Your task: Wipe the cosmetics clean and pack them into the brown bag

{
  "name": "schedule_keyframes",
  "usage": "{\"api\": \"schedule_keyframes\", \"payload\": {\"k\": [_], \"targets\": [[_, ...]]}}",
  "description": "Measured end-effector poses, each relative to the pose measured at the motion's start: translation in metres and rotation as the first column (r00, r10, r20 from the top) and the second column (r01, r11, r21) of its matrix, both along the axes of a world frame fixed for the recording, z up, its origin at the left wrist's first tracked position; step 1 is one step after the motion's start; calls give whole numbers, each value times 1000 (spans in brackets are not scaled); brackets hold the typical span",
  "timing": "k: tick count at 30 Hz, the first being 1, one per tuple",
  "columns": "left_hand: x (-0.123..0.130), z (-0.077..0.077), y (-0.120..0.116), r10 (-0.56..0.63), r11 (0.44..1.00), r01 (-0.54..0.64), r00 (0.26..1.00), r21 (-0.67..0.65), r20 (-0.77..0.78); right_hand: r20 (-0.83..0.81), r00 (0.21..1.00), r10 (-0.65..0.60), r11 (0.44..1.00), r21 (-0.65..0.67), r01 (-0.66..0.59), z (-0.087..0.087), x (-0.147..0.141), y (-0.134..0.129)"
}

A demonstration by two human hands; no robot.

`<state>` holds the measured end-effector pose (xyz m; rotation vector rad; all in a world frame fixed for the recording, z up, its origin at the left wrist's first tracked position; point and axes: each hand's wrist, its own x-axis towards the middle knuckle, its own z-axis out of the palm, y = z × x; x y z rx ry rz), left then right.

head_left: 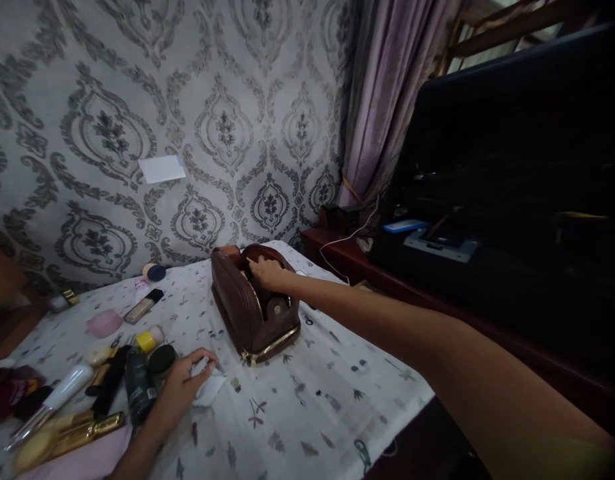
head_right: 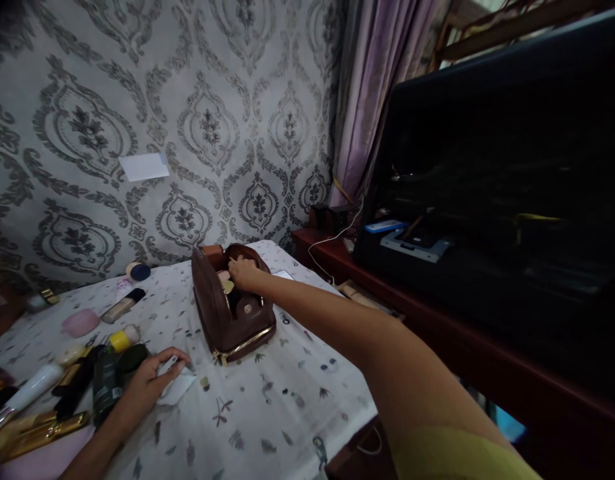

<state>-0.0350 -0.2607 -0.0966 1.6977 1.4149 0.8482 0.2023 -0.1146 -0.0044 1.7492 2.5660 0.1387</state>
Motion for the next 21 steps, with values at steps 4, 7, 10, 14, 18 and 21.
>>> {"api": "schedule_keyframes", "payload": {"k": [4,7,10,14,18,21], "targets": [[7,31,7,93,989,-93,996,116,8,-12,1000,2,996,-88,-4,9,2,-6],[27,83,25,88,911,-63,995,408,-42,-33,999,-9,991,-137,5,13,2,-5],[60,136,56,55,803,117,962,585,-269,-54,998,-45,987,-157,36,15,1,-3],[106,167,108,47,857,412,537,310,-842,-79,991,-107,979,-185,90,17,2,-4],[132,155,152,-117,885,460,377,76,-919,-108,985,-136,971,-210,111,19,5,-6],[139,133,173,-192,873,488,350,4,-917,-132,981,-145,970,-216,115,20,6,-7]]}}
